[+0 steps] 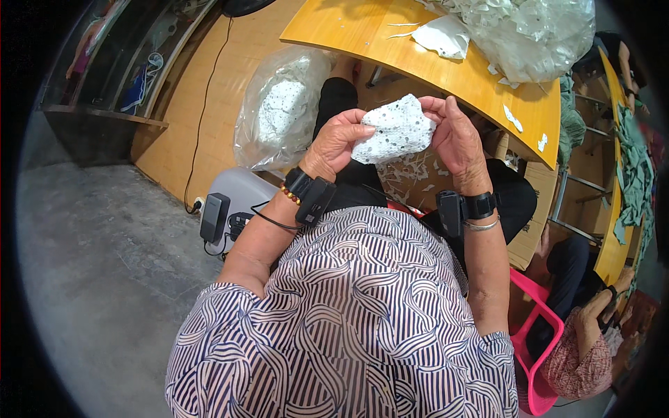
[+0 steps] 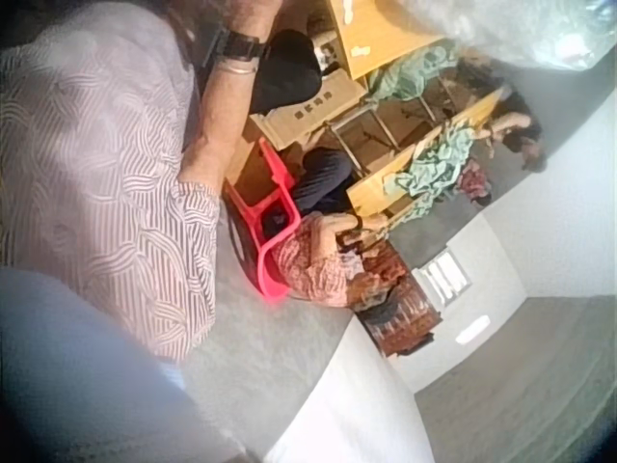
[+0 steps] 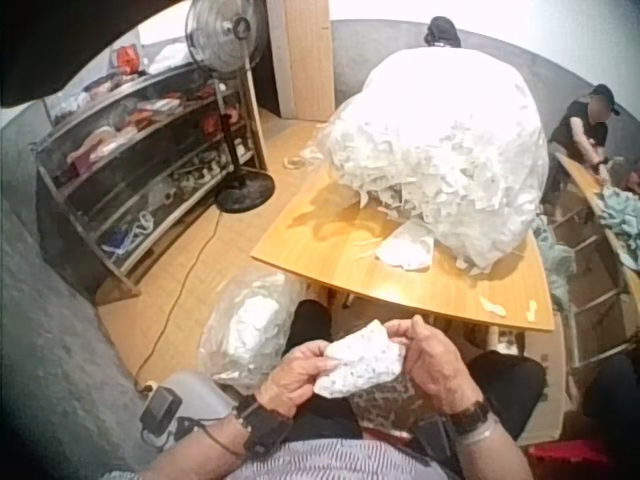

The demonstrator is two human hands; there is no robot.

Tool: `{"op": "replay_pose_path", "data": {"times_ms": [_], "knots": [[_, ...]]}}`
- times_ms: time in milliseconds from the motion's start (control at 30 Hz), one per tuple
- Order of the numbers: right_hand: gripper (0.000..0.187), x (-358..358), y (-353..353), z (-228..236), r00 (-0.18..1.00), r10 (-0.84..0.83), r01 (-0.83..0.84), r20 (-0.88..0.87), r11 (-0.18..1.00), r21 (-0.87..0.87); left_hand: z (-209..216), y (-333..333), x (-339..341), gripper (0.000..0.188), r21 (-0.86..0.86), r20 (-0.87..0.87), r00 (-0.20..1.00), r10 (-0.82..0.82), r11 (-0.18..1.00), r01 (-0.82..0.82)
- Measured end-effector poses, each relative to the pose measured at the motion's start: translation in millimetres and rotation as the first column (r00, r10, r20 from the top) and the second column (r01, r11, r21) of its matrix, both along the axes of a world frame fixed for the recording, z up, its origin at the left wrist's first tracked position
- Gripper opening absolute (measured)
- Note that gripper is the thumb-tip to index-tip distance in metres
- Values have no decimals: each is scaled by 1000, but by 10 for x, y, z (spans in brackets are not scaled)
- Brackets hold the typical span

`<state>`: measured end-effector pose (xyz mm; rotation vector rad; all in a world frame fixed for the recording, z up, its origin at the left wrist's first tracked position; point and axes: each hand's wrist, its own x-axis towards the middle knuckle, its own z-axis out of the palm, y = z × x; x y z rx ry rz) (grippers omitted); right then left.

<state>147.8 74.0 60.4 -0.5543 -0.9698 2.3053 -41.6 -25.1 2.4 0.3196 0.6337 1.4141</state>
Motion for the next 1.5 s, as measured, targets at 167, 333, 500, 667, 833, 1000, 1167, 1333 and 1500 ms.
{"op": "replay_pose_path", "data": {"times_ms": [167, 333, 500, 667, 833, 1000, 1167, 1333, 1500], "knots": [[33, 7, 15, -53, 991, 1, -19, 136, 991, 134, -31, -43, -10, 20, 29, 16, 1000, -15, 999, 15], [36, -47, -4, -99, 974, -11, -38, 224, 977, 211, 41, -100, 76, 35, 52, 84, 988, -129, 991, 125], [32, -48, -31, 20, 867, -9, -167, 498, 937, 308, -94, -107, 37, 37, 43, 128, 983, -129, 991, 124], [24, -162, -26, 174, 846, -104, -151, 523, 894, 422, -234, 5, -542, 31, 98, 105, 952, 287, 950, -297], [18, -185, 48, 353, 828, -232, -133, 511, 803, 581, -864, -103, -1343, 26, -163, -78, 836, 542, 821, -547], [16, -218, 449, 427, 723, -620, -148, 304, 290, 945, -1794, -628, -1595, 52, -582, -312, 794, 521, 556, -593], [18, -153, 828, 506, 415, -902, -572, 122, -154, 806, -1558, -543, -1230, 40, -713, -71, 833, 549, 556, -427], [14, -41, 992, 318, 403, -880, -610, 252, -52, 791, -1109, -391, -1049, 28, -575, 28, 899, 437, 743, -343], [7, 87, 721, 430, 722, -649, -153, 238, 185, 971, -271, -179, -688, 29, -200, -97, 962, 255, 942, -270]]}}
